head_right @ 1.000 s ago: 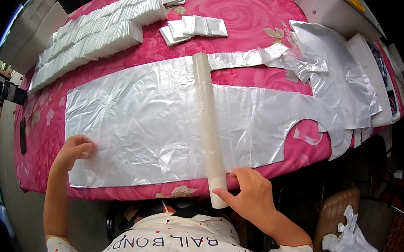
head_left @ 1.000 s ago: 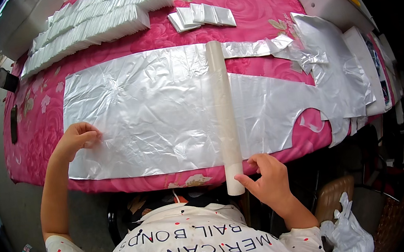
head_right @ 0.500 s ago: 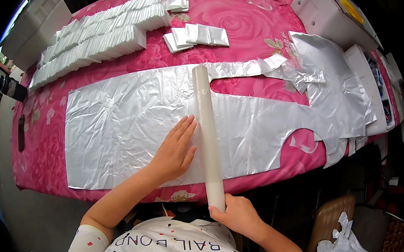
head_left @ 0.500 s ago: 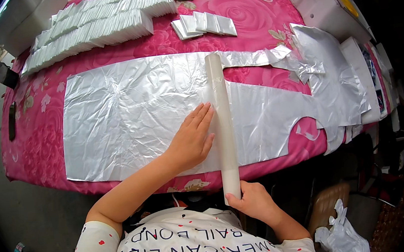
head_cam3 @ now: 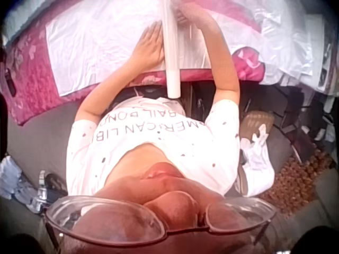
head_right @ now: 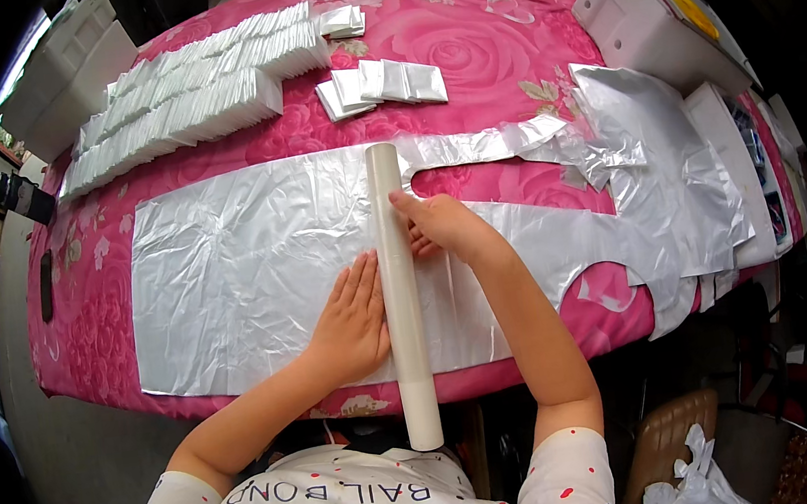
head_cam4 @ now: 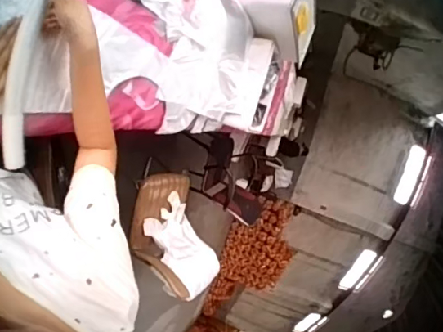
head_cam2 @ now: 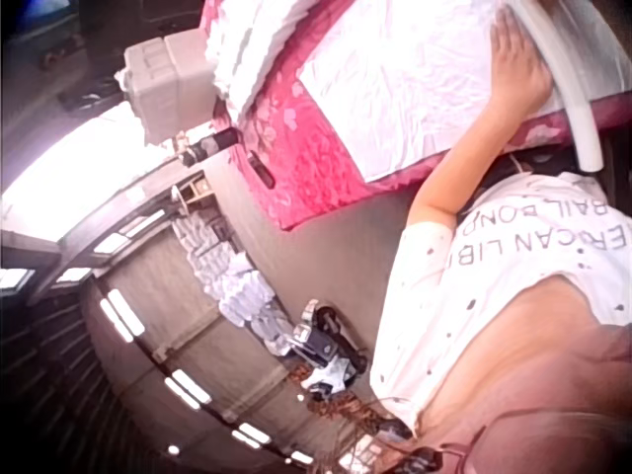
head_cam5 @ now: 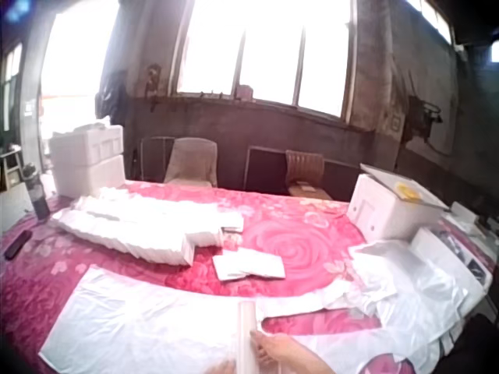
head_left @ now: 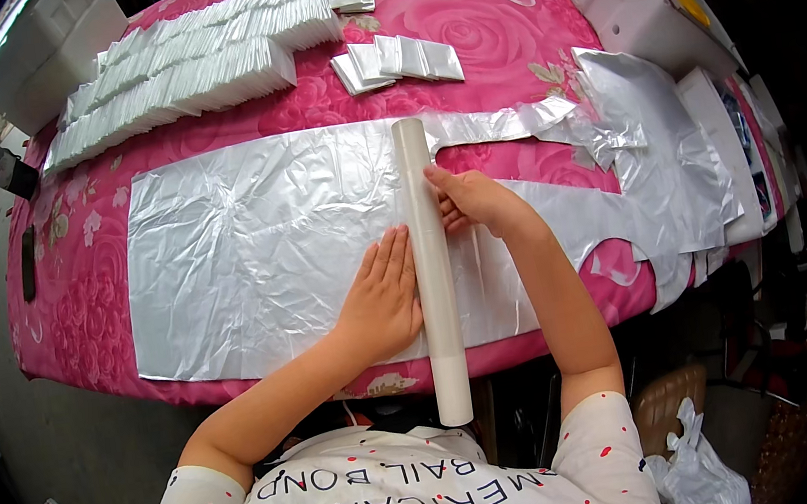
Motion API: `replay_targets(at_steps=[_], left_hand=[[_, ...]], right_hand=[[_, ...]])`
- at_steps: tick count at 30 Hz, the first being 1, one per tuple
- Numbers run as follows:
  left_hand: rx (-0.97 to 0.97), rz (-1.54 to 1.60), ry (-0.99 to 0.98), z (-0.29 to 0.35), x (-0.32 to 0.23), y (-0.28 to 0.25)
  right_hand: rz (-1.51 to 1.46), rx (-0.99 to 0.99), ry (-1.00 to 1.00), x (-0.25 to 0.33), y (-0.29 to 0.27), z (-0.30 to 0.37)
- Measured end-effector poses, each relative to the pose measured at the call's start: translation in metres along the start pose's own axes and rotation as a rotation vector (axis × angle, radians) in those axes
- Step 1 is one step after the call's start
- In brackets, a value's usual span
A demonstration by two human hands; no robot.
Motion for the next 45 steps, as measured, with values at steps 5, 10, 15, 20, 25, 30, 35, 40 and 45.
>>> replay_targets(at_steps=[5, 10, 15, 20, 25, 30, 35, 40, 45], left_hand=[[0.024, -0.002, -0.016, 0.0, 0.001, 0.002], [0.047, -0.01, -0.008, 0.002, 0.0, 0.002], [0.04, 0.033, -0.006, 0.0, 0.0, 0.002], [0.022, 0.032, -0.003, 0.002, 0.0, 0.002], [0.017, 0.033, -0.015, 0.005, 0.002, 0.003], [-0.244, 0.541, -0.083, 0.009, 0.012, -0.016], [-0.824, 1.564, -0.223, 0.037, 0.046, -0.058], [-0.79, 1.308, -0.524, 0.078, 0.071, -0.072], [-0.938, 1.068, -0.721, 0.132, 0.103, -0.074]], right_hand=[[-1.058, 0.166, -0.176, 0.012, -0.029, -0.064], [-1.416, 0.229, -0.643, -0.005, -0.142, -0.077], [-1.477, 0.363, -0.793, -0.044, -0.275, -0.042], [-1.569, -0.314, -0.823, -0.053, -0.329, -0.001], [-1.238, -0.27, -0.922, 0.027, -0.244, 0.05], [-0.513, -0.081, -0.968, 0.092, -0.042, 0.08], [0.633, -0.119, -1.061, 0.06, 0.129, 0.085], [0.806, -0.17, -1.019, 0.049, 0.131, 0.074], [0.776, -0.553, -0.96, 0.052, 0.037, 0.057]])
Point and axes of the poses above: each hand's wrist, its own z-axis away from the middle knuckle, its own y-axis out of the palm, x = y × z, the point moved 5 cm from there along -z, towards the middle knuckle, and after that the axes turned 14 degrees about y, right-handed, at the moved point
